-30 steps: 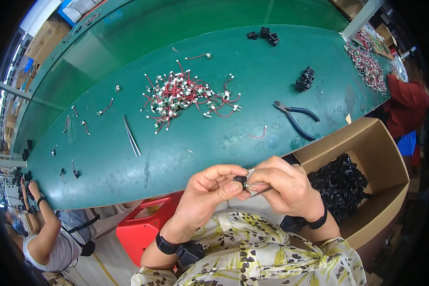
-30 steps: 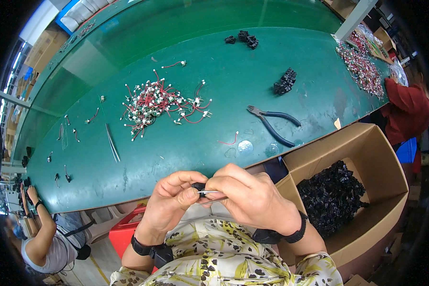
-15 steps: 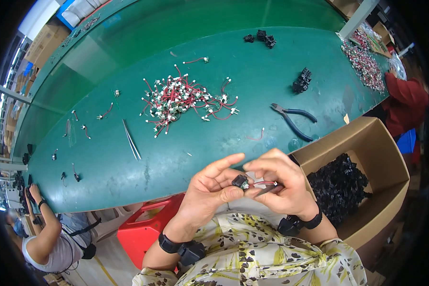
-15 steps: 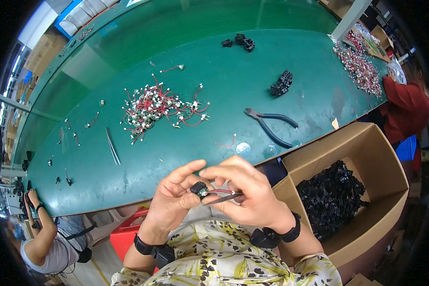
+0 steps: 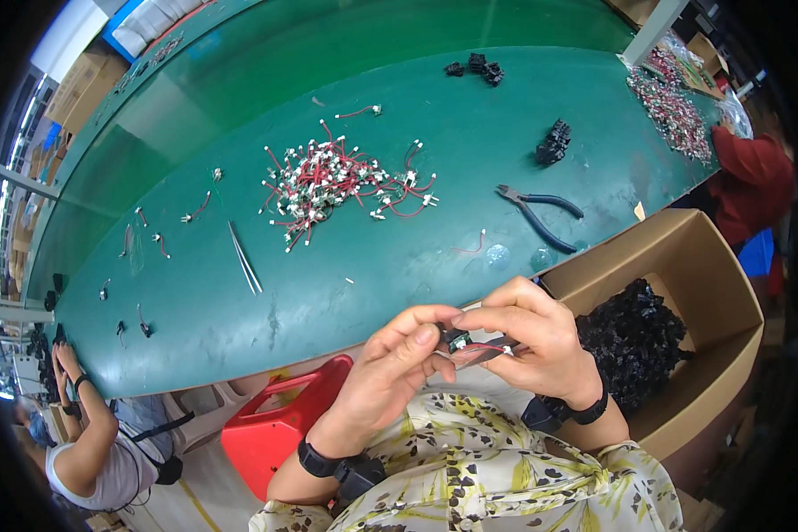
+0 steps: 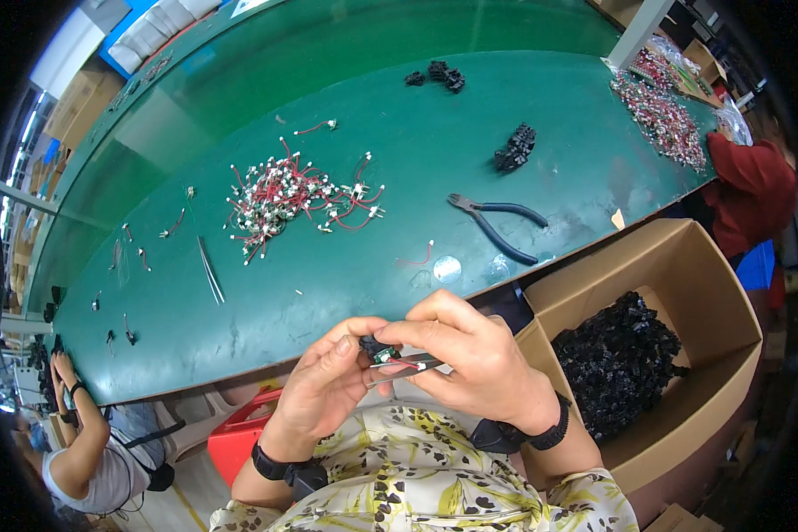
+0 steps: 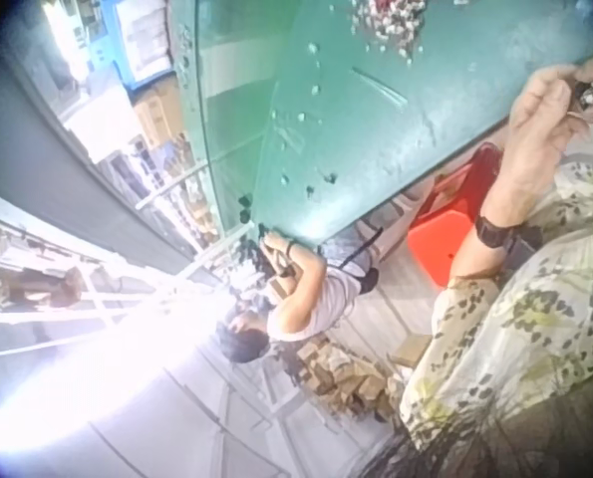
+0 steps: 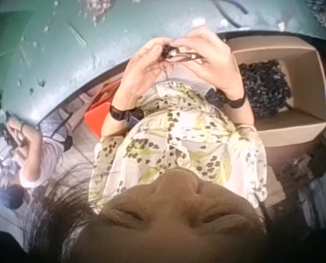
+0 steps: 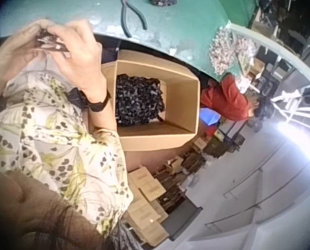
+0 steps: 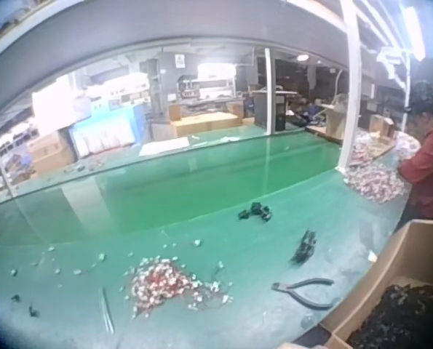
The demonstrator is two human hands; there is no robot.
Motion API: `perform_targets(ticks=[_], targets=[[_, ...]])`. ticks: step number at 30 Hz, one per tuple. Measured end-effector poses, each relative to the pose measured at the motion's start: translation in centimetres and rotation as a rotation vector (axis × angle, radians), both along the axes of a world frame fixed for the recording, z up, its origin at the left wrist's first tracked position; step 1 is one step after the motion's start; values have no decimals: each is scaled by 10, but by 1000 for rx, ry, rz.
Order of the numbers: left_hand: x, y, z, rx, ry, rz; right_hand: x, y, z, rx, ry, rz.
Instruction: The person assembles small electronic components by hand at a green workbench. They repeatedly pick up black plastic housings and red-and-white wires, insert the wires into the housings, and place the finished units on the table.
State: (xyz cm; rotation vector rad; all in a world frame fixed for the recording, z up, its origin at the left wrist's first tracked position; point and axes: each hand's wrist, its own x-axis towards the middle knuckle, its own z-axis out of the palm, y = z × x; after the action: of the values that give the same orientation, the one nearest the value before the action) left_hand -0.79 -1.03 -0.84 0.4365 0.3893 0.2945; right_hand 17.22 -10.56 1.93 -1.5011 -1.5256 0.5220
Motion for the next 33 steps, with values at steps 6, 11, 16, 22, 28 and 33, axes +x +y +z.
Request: perform_targets(ticks=[6, 11, 16, 22, 28, 33], targets=[[-3, -4, -4, 144, 120, -44, 3, -2, -1, -34, 108, 86], [-2, -3, -7, 122, 153, -31, -2, -4, -3, -93, 160, 45], [1, -4, -6, 263, 151, 16, -4, -4, -5, -143, 189, 35], [-3, -2, -16, 371, 167, 40, 0, -17, 9, -221, 351, -46], [0, -5, -18, 426, 116, 118, -6, -19, -2, -27, -160, -70], [0, -3, -17, 512, 49, 104, -6, -19, -3, -17, -203, -78]])
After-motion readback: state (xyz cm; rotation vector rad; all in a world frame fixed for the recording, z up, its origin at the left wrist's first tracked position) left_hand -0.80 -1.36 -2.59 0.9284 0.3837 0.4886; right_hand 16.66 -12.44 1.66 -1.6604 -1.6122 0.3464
